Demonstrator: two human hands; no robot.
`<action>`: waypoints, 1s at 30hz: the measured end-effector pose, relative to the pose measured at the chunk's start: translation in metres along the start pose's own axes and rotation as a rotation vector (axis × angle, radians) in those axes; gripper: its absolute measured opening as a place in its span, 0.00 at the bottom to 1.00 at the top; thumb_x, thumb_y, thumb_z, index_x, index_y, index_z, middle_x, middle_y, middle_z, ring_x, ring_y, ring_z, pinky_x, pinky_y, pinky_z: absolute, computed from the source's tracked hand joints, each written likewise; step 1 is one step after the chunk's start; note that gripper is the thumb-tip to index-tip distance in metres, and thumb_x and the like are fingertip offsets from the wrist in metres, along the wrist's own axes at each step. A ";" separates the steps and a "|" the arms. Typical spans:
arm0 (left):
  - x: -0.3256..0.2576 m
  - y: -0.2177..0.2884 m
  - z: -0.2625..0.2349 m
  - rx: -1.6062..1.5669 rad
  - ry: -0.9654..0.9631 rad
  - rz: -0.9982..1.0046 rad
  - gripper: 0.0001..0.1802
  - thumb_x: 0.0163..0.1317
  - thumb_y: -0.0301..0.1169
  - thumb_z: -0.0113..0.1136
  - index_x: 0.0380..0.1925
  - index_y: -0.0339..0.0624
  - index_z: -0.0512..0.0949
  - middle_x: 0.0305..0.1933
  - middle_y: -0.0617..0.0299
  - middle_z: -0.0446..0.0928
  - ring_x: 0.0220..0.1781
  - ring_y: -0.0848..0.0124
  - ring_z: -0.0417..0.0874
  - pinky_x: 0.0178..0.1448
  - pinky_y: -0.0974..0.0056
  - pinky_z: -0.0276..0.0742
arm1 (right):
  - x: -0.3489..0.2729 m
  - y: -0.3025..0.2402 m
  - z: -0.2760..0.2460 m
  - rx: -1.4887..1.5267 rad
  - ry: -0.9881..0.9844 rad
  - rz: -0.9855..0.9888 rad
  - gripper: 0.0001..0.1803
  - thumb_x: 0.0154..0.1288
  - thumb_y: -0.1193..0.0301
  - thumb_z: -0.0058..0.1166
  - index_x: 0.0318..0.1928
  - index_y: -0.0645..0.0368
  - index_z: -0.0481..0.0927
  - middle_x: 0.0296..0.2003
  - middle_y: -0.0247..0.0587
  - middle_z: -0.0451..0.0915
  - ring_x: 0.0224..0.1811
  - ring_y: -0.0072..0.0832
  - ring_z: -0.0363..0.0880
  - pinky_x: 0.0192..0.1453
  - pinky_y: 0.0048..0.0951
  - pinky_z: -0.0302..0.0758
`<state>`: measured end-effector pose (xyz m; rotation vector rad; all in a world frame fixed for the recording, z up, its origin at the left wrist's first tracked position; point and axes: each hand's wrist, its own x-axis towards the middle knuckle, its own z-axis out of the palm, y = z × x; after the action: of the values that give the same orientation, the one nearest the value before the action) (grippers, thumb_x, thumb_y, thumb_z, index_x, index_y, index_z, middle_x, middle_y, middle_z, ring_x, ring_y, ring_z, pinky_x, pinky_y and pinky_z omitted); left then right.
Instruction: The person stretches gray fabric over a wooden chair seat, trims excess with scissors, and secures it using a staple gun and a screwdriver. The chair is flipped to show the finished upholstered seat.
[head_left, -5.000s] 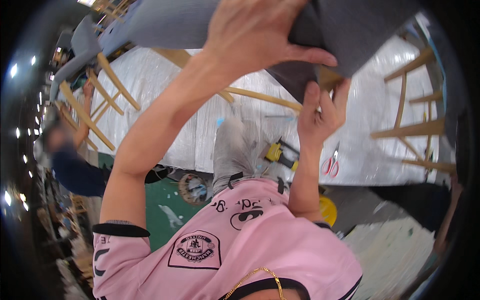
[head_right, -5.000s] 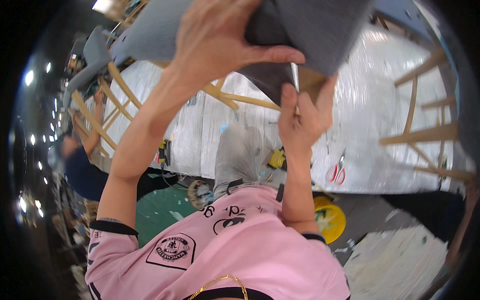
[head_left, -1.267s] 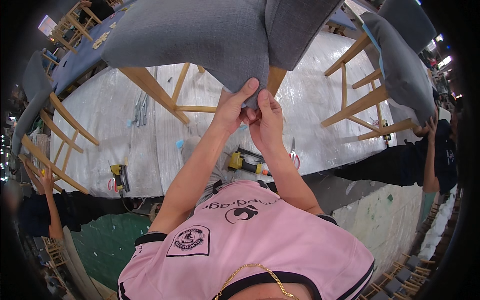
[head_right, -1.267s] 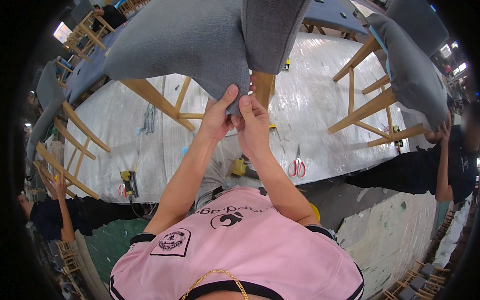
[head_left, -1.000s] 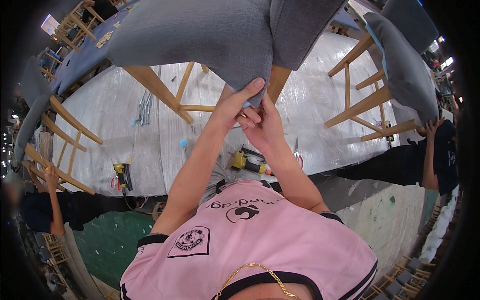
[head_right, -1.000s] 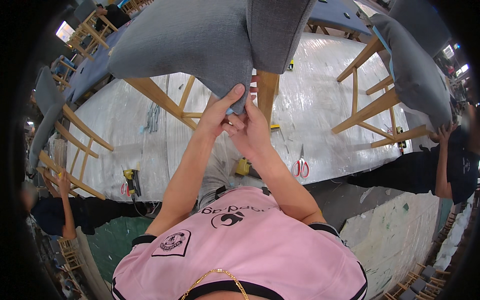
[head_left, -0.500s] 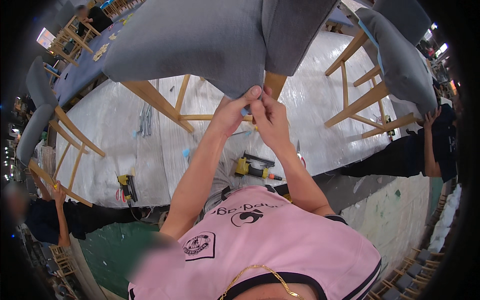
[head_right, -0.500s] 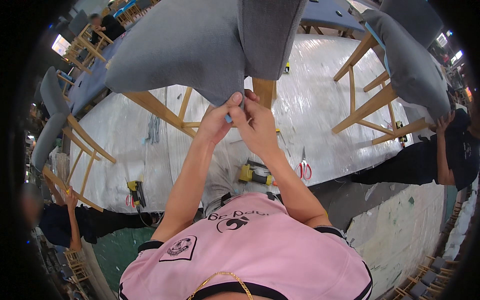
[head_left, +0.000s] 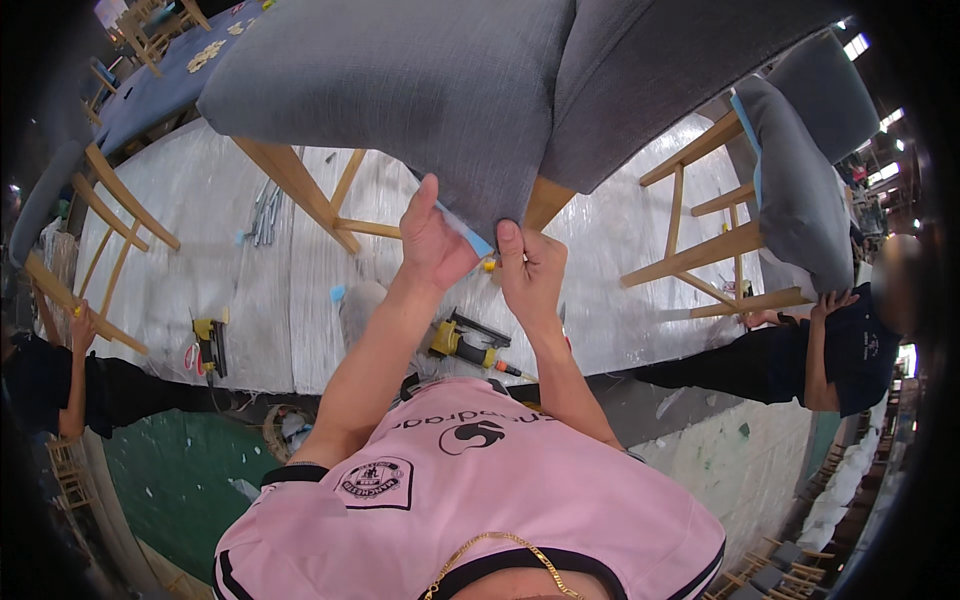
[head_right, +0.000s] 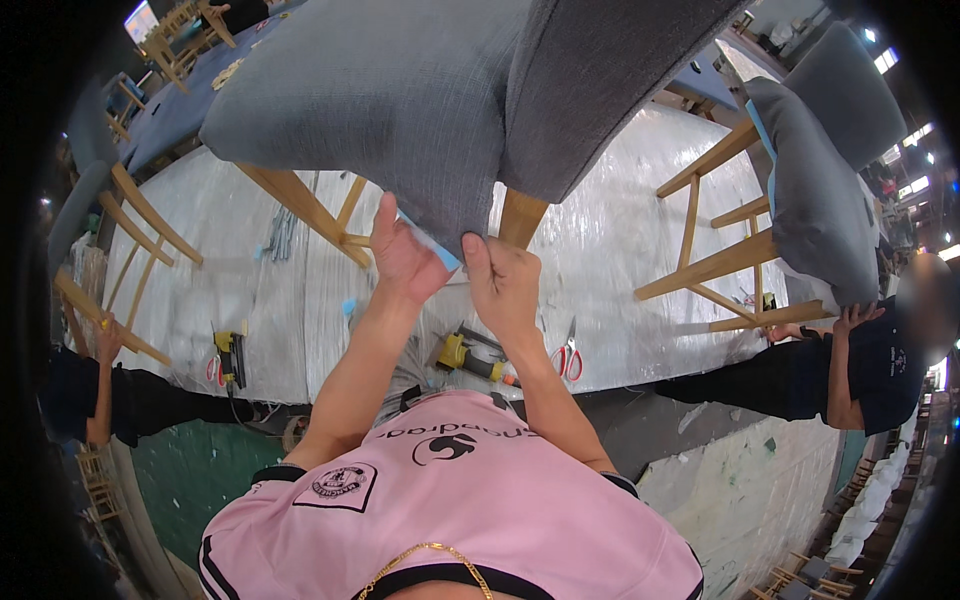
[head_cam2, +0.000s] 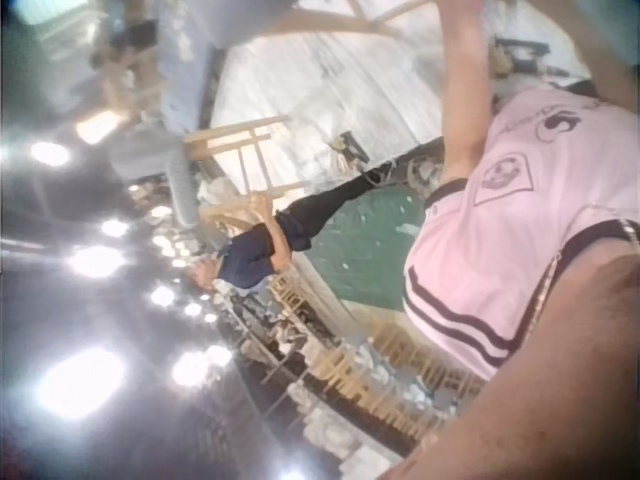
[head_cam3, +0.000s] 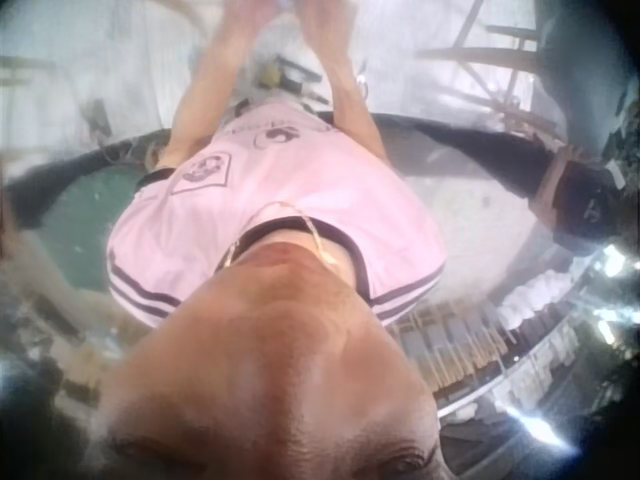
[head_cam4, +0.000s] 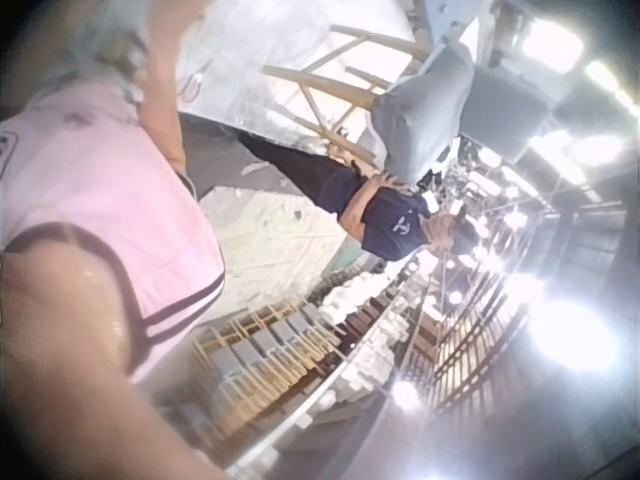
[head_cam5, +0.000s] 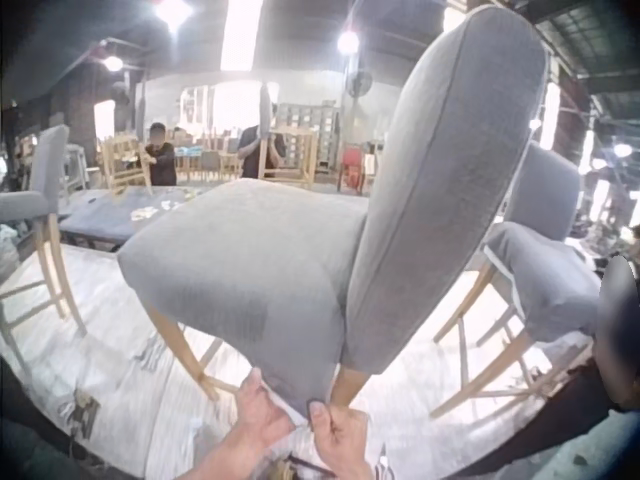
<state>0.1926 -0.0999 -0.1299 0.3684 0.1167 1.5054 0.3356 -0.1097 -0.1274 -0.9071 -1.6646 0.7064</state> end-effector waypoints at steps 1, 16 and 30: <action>-0.001 0.000 -0.004 -0.045 -0.046 -0.012 0.47 0.61 0.58 0.69 0.72 0.44 0.66 0.69 0.54 0.74 0.71 0.54 0.75 0.73 0.47 0.73 | 0.000 -0.002 0.001 0.011 0.004 0.000 0.26 0.78 0.65 0.57 0.21 0.65 0.70 0.15 0.46 0.66 0.16 0.36 0.63 0.24 0.37 0.59; -0.024 0.047 -0.008 0.722 0.137 -0.174 0.26 0.67 0.40 0.70 0.61 0.43 0.79 0.62 0.54 0.81 0.64 0.60 0.81 0.67 0.52 0.76 | 0.000 0.000 -0.005 -0.008 0.024 -0.050 0.27 0.75 0.66 0.60 0.20 0.64 0.66 0.15 0.45 0.62 0.16 0.40 0.60 0.23 0.39 0.56; 0.095 0.071 0.164 2.592 -0.794 0.562 0.54 0.48 0.60 0.77 0.64 0.30 0.70 0.60 0.39 0.76 0.64 0.45 0.77 0.68 0.47 0.73 | 0.020 0.021 -0.012 0.046 0.085 -0.200 0.23 0.74 0.63 0.61 0.22 0.63 0.75 0.20 0.42 0.72 0.21 0.39 0.70 0.26 0.39 0.63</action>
<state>0.1812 -0.0322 0.0606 3.0745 1.3866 0.5978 0.3491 -0.0814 -0.1307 -0.7173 -1.6302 0.5600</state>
